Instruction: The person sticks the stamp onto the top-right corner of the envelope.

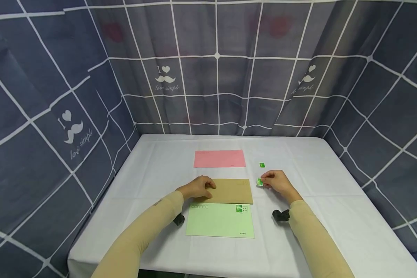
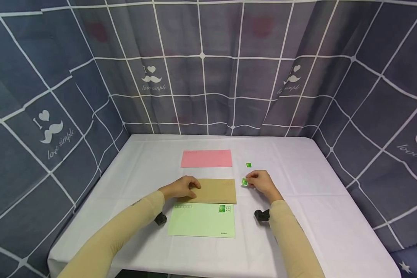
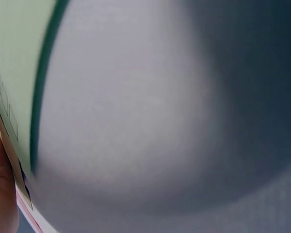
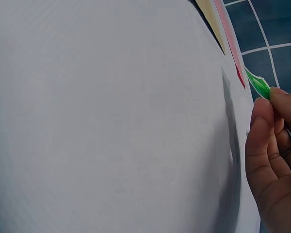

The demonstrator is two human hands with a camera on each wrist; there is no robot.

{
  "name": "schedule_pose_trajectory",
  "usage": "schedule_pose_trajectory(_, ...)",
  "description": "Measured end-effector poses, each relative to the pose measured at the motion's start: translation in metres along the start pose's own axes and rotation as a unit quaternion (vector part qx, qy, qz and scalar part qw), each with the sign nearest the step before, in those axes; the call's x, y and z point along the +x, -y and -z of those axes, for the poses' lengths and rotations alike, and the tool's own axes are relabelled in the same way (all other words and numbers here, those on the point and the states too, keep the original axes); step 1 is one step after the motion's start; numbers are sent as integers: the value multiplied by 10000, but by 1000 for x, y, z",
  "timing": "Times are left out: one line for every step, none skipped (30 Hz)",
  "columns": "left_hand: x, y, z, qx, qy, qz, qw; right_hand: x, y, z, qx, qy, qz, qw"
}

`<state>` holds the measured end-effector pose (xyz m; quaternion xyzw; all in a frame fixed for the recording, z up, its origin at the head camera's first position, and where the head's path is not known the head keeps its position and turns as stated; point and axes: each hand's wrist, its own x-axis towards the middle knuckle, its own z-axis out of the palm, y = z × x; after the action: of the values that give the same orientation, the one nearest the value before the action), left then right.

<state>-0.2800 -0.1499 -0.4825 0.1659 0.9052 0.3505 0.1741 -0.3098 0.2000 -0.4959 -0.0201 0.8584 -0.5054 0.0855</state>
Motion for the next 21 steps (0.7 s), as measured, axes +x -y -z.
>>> schedule_pose_trajectory(1,1,0,10,2,-4,10000,0,0,0,12,15,23,10000)
schedule_pose_trajectory(1,1,0,20,4,-5,10000,0,1,0,39,23,45,10000)
schedule_pose_trajectory(1,1,-1,16,2,9,10000,0,1,-1,53,30,65,10000)
schedule_pose_trajectory(1,1,-1,10,-7,30,10000,0,2,-1,42,49,97,9999)
schedule_pose_trajectory(1,1,0,-4,-15,47,10000,1,2,-2,56,72,123,9999)
schedule_pose_trajectory(1,1,0,-22,-21,70,10000,1,3,-3,68,89,147,9998)
schedule_pose_trajectory(2,1,0,-41,-27,83,10000,2,3,-3,78,112,176,9998)
schedule_pose_trajectory(1,1,0,-55,-33,98,9999,3,4,-4,96,125,197,9997)
schedule_pose_trajectory(1,1,0,-64,-34,105,9999,3,4,-5,95,146,221,9996)
schedule_pose_trajectory(1,1,1,-69,-35,109,9999,4,4,-6,102,157,230,9996)
schedule_pose_trajectory(1,1,1,-75,-33,104,9999,5,5,-7,122,150,223,9996)
schedule_pose_trajectory(1,1,1,-77,-27,100,9999,5,5,-7,125,156,226,9995)
schedule_pose_trajectory(1,1,1,-81,-22,94,9999,6,5,-8,137,161,221,9995)
schedule_pose_trajectory(1,0,1,-79,-17,90,9999,6,6,-10,150,156,209,9995)
schedule_pose_trajectory(1,0,1,-78,-10,88,9999,6,6,-11,156,153,197,9996)
schedule_pose_trajectory(1,0,1,-75,-4,89,9999,6,7,-12,162,154,195,9996)
schedule_pose_trajectory(1,0,1,-72,10,89,9999,7,7,-13,156,173,217,9995)
schedule_pose_trajectory(0,0,1,-70,19,93,9999,7,8,-14,166,183,218,9995)
schedule_pose_trajectory(1,0,0,-65,24,92,9999,7,8,-15,178,181,213,9995)
schedule_pose_trajectory(1,0,0,-56,28,91,9999,7,9,-16,162,200,243,9994)
schedule_pose_trajectory(1,0,0,-49,34,95,9999,7,10,-17,167,209,246,9993)
